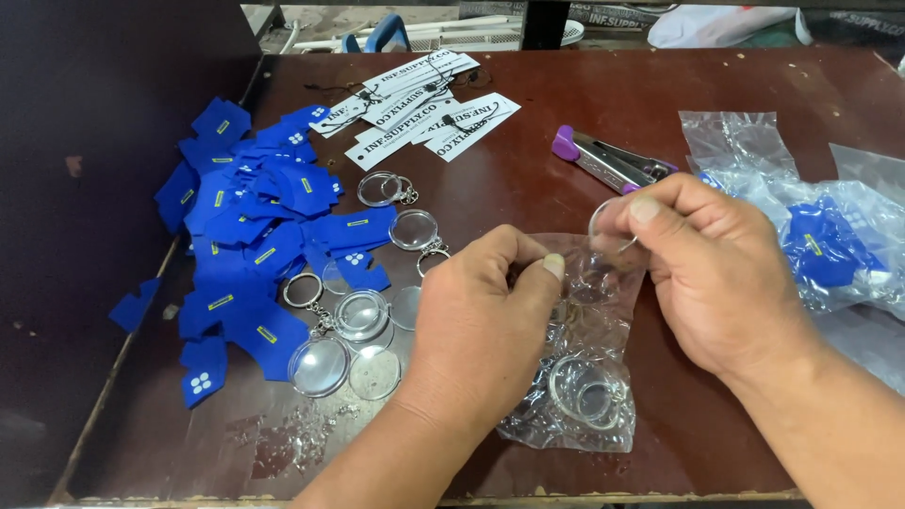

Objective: Packaging blue plastic keychain components into small plastic bags containing metal rings

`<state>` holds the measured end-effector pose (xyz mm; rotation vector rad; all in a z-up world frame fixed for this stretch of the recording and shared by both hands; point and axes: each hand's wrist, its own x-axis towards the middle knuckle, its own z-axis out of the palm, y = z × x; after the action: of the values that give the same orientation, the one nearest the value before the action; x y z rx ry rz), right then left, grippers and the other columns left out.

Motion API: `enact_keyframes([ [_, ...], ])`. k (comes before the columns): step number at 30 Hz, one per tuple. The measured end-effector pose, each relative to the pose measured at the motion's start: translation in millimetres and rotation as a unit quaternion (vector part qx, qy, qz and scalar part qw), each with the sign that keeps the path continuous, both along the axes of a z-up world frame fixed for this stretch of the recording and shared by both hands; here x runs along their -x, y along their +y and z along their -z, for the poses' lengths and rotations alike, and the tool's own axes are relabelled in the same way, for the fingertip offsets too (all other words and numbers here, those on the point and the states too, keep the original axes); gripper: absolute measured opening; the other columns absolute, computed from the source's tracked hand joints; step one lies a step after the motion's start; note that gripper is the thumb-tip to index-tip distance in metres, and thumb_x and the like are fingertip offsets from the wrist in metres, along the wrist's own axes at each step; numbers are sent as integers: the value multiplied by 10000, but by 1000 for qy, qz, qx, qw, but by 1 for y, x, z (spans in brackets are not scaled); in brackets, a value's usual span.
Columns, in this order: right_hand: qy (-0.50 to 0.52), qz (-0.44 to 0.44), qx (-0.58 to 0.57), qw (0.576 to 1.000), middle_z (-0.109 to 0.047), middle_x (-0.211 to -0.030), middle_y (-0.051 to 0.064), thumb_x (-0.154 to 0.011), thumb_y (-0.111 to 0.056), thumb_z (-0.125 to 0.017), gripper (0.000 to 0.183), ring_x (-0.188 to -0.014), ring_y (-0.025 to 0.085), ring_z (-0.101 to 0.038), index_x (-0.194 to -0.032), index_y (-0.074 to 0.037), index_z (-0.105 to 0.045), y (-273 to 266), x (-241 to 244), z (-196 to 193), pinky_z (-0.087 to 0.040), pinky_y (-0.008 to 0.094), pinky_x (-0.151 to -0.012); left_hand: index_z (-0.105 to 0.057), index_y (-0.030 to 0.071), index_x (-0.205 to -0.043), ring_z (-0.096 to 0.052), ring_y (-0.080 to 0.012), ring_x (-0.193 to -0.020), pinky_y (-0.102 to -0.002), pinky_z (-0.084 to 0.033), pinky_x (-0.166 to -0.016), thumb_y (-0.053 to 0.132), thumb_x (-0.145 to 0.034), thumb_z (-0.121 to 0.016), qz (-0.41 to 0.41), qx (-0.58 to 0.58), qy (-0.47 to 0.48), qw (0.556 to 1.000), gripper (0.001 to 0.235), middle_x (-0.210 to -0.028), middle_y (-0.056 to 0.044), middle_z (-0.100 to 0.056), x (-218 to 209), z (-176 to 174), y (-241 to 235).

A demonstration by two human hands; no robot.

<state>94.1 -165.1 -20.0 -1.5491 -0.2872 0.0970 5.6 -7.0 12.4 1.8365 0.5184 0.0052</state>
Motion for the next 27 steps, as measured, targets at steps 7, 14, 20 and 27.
enact_keyframes([
  [7,-57,-17,97,994,-746,-830,134,-958,-59,-592,161,-794,208,-694,-926,14,-732,2,3,-1,-571,314,-805,-692,159,-791,-470,-115,-573,-313,-443,-584,274,-929,-630,-6,5,-10,1000,190,-608,27,-592,1,2,0],
  [14,-39,-42,51,997,-736,-853,157,-944,-40,-597,145,-781,225,-685,-932,34,-721,-3,2,0,-562,311,-787,-693,164,-786,-475,-119,-579,-314,-448,-596,285,-929,-617,-1,-14,-2,1000,202,-622,27,-608,0,-1,-1],
  [20,-57,-84,69,992,-754,-858,139,-937,-34,-615,142,-786,216,-692,-898,29,-737,-2,5,-4,-577,318,-778,-701,175,-795,-499,-116,-583,-308,-451,-596,287,-918,-619,0,-14,4,1000,186,-689,42,-680,-1,0,-2],
  [27,-79,-146,81,983,-775,-875,135,-961,-107,-604,212,-816,226,-730,-875,20,-750,-4,5,-7,-604,336,-791,-730,203,-833,-497,-101,-587,-283,-456,-606,335,-902,-683,13,-20,24,999,156,-654,60,-647,-1,-4,-2],
])
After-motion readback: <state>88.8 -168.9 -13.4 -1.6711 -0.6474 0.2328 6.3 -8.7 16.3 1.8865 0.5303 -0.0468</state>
